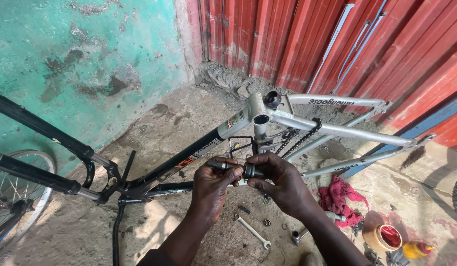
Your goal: Repairing a bicycle by disassembling and reassembling the bottom bracket components on the floor.
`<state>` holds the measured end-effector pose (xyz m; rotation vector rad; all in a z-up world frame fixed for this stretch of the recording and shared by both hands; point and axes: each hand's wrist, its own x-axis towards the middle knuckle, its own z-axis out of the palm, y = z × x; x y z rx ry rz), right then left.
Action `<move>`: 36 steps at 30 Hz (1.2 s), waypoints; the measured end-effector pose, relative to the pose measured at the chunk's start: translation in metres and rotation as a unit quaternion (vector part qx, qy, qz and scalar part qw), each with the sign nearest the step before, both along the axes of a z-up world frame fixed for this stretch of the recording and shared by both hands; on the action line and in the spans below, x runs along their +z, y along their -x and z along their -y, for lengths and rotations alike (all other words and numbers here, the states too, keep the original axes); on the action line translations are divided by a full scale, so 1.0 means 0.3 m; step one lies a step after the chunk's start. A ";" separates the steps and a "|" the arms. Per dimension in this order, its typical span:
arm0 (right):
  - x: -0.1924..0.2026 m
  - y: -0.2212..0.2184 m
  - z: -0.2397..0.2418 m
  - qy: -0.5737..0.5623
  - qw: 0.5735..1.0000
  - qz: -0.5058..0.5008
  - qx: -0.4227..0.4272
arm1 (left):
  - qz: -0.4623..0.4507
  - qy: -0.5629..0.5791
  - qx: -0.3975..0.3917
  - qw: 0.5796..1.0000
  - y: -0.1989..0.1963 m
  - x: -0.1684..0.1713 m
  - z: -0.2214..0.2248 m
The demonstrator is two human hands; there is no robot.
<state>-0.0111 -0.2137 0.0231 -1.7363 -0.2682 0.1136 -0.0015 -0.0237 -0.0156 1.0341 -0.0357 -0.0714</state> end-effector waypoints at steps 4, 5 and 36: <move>0.000 0.002 0.000 0.000 1.000 0.020 -0.004 | -0.003 0.005 -0.005 1.000 0.001 -0.001 0.003; -0.001 0.002 0.002 -0.004 0.999 0.040 0.004 | -0.004 0.006 -0.005 1.000 0.001 0.002 0.003; 0.197 0.090 0.296 0.245 0.959 0.143 0.010 | 0.025 -0.372 -0.257 0.892 0.065 -0.219 0.127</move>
